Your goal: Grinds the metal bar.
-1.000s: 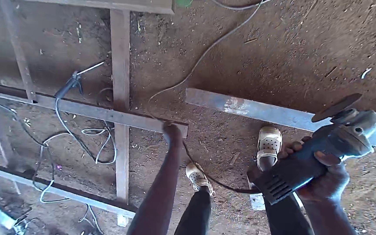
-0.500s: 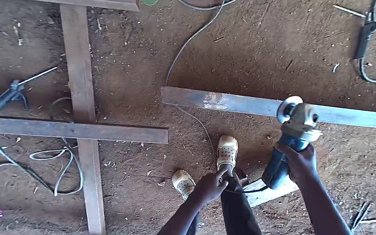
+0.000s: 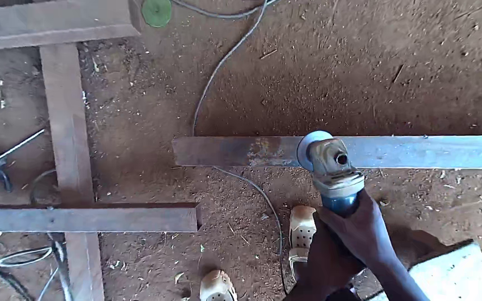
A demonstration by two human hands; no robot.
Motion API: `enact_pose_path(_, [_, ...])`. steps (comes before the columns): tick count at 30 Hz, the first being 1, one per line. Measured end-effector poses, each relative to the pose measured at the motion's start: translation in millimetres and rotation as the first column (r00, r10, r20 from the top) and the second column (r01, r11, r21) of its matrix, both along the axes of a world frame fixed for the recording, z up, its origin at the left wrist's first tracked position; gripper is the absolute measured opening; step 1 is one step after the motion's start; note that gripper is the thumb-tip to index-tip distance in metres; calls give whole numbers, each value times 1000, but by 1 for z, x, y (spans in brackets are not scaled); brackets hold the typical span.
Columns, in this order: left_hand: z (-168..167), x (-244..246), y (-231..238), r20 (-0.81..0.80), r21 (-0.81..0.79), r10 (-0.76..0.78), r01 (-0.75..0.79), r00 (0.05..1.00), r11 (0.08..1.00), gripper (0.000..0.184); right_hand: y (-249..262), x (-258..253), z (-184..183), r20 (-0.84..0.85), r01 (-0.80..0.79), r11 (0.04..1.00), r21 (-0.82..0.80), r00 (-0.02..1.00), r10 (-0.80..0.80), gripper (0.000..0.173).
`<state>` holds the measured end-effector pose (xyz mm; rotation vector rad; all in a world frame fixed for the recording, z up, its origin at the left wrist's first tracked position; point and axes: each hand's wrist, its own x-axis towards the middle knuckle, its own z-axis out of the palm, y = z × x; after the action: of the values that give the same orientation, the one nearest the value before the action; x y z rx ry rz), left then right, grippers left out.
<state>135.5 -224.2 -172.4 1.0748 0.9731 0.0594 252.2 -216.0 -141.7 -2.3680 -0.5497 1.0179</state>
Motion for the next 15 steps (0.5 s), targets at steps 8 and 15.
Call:
enact_pose_path(8, [3,32,-16,121,-62,133,-126,984,990,93,-17,38,2,25,-80,997,12,997,80,57])
enact_pose_path(15, [10,-41,12,27,-45,99,-98,995,994,96,10,-32,3,-66,-172,983,61,982,176,66])
